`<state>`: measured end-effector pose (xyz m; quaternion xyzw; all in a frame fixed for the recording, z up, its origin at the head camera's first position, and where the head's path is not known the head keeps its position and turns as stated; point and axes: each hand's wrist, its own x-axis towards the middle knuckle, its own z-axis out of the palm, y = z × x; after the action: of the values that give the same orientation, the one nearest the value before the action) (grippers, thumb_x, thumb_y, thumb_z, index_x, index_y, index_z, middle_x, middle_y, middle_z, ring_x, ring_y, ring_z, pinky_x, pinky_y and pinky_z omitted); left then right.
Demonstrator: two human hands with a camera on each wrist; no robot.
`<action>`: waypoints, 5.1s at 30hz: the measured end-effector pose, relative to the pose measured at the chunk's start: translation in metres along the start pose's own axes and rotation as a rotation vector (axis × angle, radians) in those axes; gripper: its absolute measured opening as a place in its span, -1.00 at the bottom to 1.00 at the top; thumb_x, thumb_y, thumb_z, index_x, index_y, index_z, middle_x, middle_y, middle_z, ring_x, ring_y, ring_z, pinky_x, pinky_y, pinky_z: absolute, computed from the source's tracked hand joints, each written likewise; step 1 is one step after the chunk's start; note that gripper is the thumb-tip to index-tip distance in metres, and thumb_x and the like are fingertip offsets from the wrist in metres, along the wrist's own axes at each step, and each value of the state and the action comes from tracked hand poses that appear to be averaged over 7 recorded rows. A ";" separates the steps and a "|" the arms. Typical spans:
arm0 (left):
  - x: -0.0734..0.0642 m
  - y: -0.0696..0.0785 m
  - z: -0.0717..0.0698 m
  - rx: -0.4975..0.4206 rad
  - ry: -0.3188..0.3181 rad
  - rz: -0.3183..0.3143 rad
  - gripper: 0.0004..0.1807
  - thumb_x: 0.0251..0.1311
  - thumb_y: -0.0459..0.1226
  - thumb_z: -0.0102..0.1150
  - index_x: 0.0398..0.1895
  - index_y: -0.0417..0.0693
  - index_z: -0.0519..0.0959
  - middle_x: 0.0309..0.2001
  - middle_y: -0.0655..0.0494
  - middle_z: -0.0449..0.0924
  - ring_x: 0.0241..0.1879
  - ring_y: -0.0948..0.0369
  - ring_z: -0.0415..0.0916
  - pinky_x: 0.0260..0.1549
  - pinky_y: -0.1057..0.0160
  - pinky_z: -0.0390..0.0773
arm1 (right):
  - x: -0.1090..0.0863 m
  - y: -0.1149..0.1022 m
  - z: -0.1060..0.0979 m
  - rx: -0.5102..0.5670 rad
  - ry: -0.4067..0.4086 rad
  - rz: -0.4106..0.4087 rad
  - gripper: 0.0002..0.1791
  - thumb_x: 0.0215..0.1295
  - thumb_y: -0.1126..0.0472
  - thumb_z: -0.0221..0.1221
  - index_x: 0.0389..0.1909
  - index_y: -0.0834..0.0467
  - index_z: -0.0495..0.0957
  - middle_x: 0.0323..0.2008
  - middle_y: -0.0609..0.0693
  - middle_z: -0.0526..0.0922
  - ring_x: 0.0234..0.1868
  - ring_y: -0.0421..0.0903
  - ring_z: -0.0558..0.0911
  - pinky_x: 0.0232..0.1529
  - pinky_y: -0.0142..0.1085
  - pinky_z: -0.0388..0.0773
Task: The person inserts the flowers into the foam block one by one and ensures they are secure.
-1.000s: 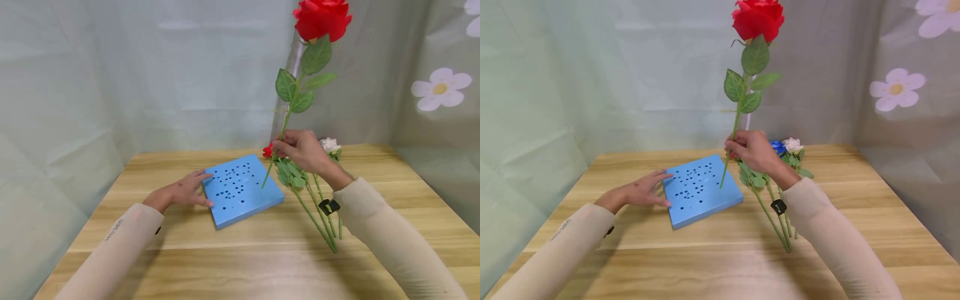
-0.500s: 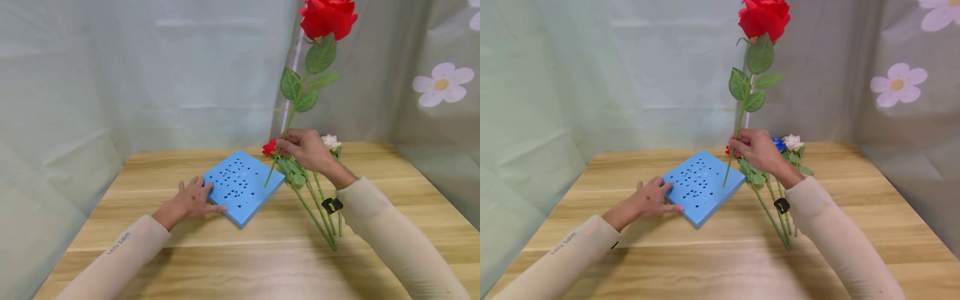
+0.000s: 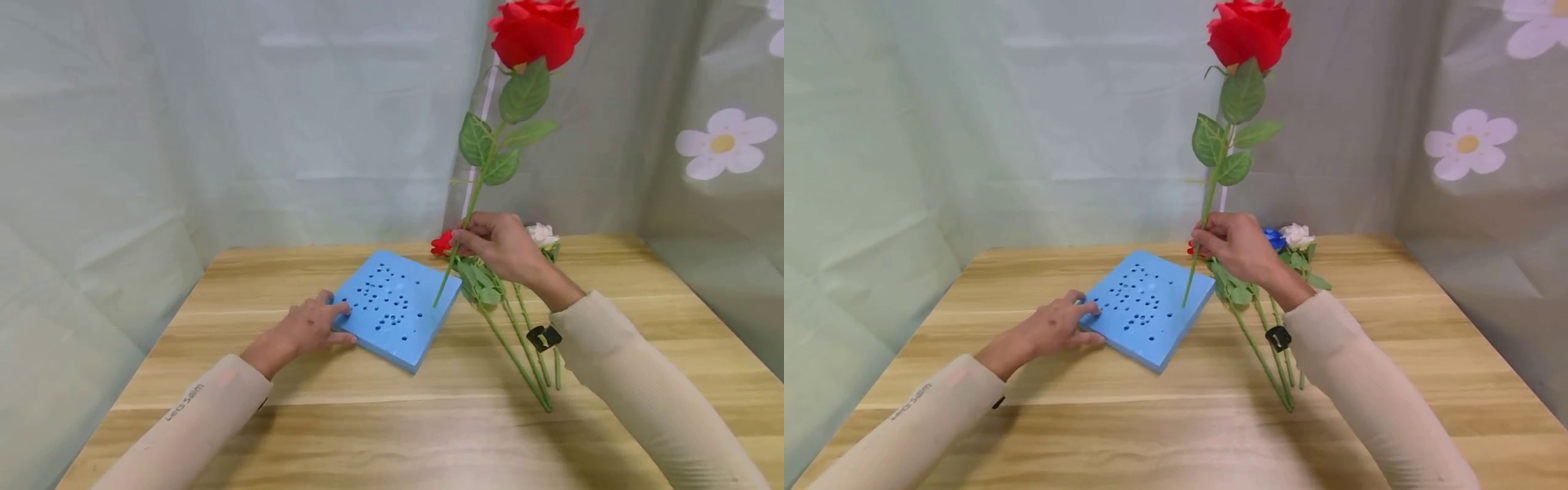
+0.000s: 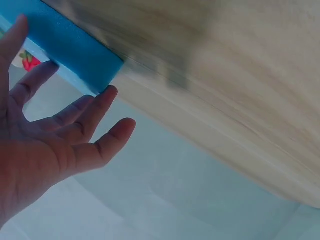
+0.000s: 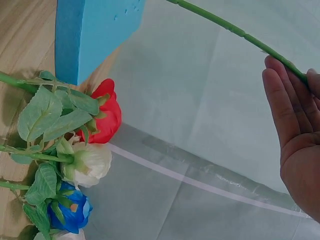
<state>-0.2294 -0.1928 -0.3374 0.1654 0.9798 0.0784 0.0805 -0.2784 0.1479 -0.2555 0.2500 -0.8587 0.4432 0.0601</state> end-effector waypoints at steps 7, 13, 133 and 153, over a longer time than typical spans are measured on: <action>-0.010 0.016 0.000 0.043 0.019 0.051 -0.58 0.24 -0.14 0.38 0.14 -0.03 0.60 0.23 -0.34 0.34 0.02 -0.19 0.51 -0.02 -0.32 0.50 | -0.002 0.001 -0.002 -0.041 0.008 -0.002 -0.78 0.48 0.20 0.15 -0.27 0.24 0.67 -0.36 0.11 0.77 -0.31 -0.04 0.73 -0.40 -0.36 0.58; -0.016 0.033 0.003 0.017 0.001 0.110 -0.60 0.23 -0.21 0.39 0.12 -0.11 0.64 0.17 -0.29 0.40 -0.02 -0.09 0.56 -0.05 -0.07 0.61 | -0.002 0.001 -0.003 -0.041 0.013 -0.024 -0.76 0.48 0.18 0.15 -0.31 0.24 0.67 -0.37 0.09 0.77 -0.33 -0.06 0.73 -0.50 -0.38 0.51; -0.002 0.023 -0.012 -0.333 -0.304 -0.050 0.30 -0.10 0.27 0.46 0.62 0.02 -0.04 0.56 -0.09 0.02 0.50 -0.06 0.00 0.40 -0.17 0.12 | 0.031 -0.043 0.090 0.022 -0.230 -0.174 -0.79 0.41 0.11 0.24 -0.35 0.16 0.57 -0.50 -0.04 0.69 -0.46 -0.16 0.63 -0.39 -0.32 0.60; -0.002 0.025 -0.012 -0.330 -0.292 -0.070 0.29 -0.14 0.29 0.48 0.61 0.08 0.01 0.57 -0.05 -0.02 0.52 -0.03 -0.04 0.42 -0.13 0.08 | 0.021 -0.021 0.060 0.030 -0.136 -0.078 -0.84 0.36 0.13 0.30 -0.23 0.16 0.68 -0.35 -0.01 0.73 -0.33 -0.07 0.72 -0.31 -0.25 0.62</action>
<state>-0.2223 -0.1713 -0.3209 0.1257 0.9368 0.2098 0.2502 -0.2796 0.0828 -0.2692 0.3134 -0.8437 0.4355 0.0152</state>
